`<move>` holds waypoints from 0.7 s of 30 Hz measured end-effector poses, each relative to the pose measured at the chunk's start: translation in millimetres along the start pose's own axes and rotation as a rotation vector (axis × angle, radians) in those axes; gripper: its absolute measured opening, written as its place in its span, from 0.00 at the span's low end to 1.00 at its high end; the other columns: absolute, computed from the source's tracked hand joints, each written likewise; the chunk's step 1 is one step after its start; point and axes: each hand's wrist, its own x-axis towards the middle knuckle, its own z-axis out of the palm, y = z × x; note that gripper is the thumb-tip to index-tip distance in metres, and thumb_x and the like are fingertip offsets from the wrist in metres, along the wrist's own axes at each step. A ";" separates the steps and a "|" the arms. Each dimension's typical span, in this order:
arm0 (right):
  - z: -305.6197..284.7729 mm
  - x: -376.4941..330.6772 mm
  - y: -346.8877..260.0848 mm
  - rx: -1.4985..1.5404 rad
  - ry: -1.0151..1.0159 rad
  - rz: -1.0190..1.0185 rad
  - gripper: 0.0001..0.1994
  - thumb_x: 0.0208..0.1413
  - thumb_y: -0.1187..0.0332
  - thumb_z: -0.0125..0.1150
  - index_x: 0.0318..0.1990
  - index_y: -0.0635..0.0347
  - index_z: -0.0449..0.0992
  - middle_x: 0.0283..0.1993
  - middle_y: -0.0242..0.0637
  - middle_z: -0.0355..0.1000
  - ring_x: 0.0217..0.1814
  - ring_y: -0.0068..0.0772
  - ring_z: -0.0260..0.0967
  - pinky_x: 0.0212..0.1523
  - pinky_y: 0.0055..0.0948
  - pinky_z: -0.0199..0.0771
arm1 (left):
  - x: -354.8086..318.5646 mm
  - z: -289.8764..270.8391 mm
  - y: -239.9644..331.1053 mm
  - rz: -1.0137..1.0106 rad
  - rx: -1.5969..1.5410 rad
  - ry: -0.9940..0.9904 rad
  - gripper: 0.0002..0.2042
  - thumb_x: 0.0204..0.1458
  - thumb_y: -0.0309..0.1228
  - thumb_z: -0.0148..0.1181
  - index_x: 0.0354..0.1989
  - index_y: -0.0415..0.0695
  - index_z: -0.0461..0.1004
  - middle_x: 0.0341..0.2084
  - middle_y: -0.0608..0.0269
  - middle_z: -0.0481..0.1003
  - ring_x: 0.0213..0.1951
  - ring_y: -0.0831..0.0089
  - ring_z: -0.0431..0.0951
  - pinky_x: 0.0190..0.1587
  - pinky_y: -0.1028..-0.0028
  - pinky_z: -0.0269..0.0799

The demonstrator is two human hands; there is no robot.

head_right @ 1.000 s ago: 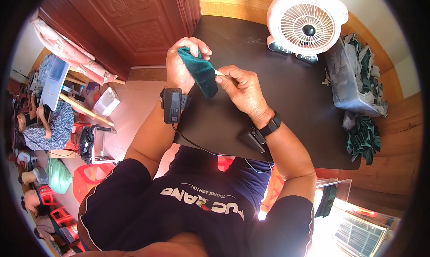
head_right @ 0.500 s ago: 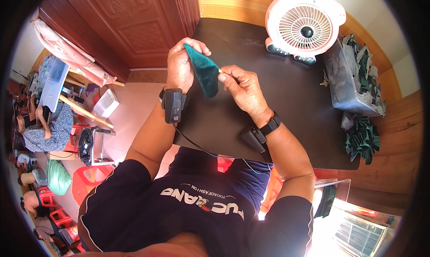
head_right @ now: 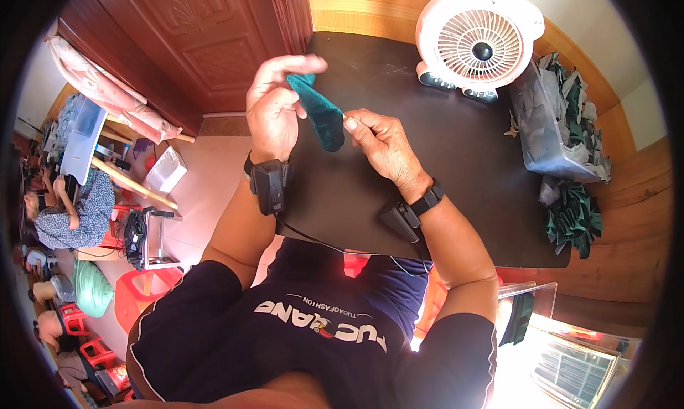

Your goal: Turning small fabric pieces inside out and using a wooden stick to push out and refine the corners.

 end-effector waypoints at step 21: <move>-11.0 -1.6 -2.7 0.280 -0.256 0.223 0.09 0.62 0.64 0.51 0.34 0.57 0.73 0.19 0.25 0.64 0.19 0.12 0.55 0.20 0.14 0.53 | 1.2 -3.6 -15.8 -0.016 -0.100 -0.010 0.10 0.42 0.25 0.44 0.27 0.36 0.72 0.24 0.62 0.71 0.27 0.79 0.68 0.31 0.80 0.62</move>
